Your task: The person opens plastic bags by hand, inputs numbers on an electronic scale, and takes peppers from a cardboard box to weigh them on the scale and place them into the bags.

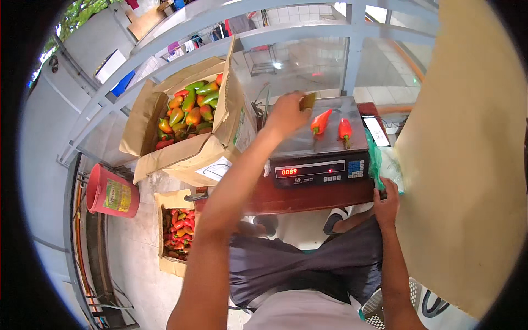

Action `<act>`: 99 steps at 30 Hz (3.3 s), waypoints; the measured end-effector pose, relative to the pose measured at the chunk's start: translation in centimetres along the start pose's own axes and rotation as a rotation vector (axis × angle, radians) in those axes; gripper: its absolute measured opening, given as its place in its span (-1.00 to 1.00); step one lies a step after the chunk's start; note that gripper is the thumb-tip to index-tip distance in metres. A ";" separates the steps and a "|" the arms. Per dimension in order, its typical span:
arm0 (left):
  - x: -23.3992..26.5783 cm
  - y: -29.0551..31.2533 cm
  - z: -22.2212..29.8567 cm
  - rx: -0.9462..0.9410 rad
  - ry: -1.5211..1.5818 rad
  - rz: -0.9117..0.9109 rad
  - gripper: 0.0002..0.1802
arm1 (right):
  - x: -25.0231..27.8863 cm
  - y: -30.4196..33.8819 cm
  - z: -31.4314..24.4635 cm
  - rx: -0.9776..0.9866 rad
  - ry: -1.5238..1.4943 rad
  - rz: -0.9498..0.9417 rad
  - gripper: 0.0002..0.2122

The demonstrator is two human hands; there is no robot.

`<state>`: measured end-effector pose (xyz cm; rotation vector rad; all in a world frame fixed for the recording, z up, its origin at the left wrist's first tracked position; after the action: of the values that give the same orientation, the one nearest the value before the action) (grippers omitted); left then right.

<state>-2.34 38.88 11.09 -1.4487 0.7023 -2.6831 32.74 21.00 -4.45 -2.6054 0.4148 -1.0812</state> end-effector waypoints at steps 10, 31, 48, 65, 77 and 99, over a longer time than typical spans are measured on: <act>-7.7 1.7 -5.2 0.192 -0.027 0.029 -0.65 | 0.4 0.6 2.2 0.060 0.002 0.048 -0.65; 26.1 15.1 -5.8 0.076 -0.210 -0.411 -0.30 | -1.2 0.2 2.7 0.012 -0.008 -0.045 -0.65; 15.9 0.7 -22.3 0.406 -0.517 -0.396 -0.48 | -0.3 0.0 3.0 0.034 -0.050 0.011 -0.65; 19.1 3.7 -29.1 0.790 -0.264 0.010 -0.49 | -0.8 0.1 3.2 0.036 -0.085 -0.003 -0.66; 34.0 12.7 -9.1 0.425 0.945 0.622 -0.60 | -0.5 0.2 2.7 0.164 -0.019 0.026 -0.66; 27.8 15.2 -0.8 0.048 1.267 0.321 -0.27 | -0.4 0.6 3.8 0.029 -0.088 0.003 -0.65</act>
<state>-21.85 19.45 26.76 0.5348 0.7232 -2.9867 35.13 21.19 -7.44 -2.6146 0.3799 -0.9605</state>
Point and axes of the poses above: each hand's wrist, its own y-axis away from the middle knuckle, its own x-axis out of the back of the hand, z = x × y, the point moved 6 cm from there along -y, towards the middle knuckle, and after that the axes turned 1 degree about z, right-handed, at the moved point
